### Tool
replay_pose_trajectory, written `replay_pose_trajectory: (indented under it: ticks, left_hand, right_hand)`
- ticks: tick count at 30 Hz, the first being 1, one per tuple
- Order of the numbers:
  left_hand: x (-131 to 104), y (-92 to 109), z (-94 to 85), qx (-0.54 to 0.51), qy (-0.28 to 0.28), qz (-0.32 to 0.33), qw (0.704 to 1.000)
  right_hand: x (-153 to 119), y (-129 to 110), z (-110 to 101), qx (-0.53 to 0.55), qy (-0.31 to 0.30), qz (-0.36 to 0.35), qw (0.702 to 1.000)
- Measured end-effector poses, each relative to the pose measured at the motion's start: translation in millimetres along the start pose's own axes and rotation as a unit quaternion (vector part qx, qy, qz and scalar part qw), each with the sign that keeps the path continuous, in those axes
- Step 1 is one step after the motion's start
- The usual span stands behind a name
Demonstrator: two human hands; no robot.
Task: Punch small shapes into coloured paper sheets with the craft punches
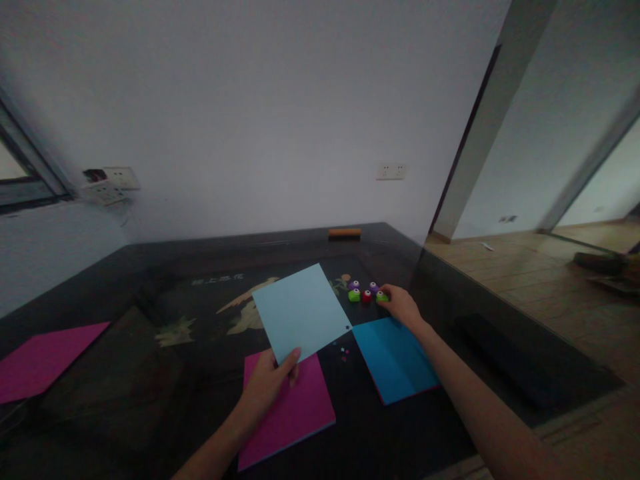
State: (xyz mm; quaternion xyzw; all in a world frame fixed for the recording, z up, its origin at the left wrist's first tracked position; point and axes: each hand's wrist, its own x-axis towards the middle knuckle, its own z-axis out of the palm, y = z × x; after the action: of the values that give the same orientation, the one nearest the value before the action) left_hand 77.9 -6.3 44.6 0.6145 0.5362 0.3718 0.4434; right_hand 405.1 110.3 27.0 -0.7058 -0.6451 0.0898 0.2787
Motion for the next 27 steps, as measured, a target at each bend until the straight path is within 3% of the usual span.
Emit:
replay_pose_trajectory:
  ticks: [13, 27]
  left_hand:
    - [-1.4, 4.8, -1.4, 0.011, -0.006, -0.019, 1.0]
    - [-1.9, 4.6, -1.0, 0.0, -0.021, -0.029, 0.999]
  right_hand:
    - [9.8, 16.0, 5.5, 0.002, -0.032, -0.039, 0.999]
    - [7.0, -0.9, 11.6, 0.011, -0.039, -0.031, 0.999]
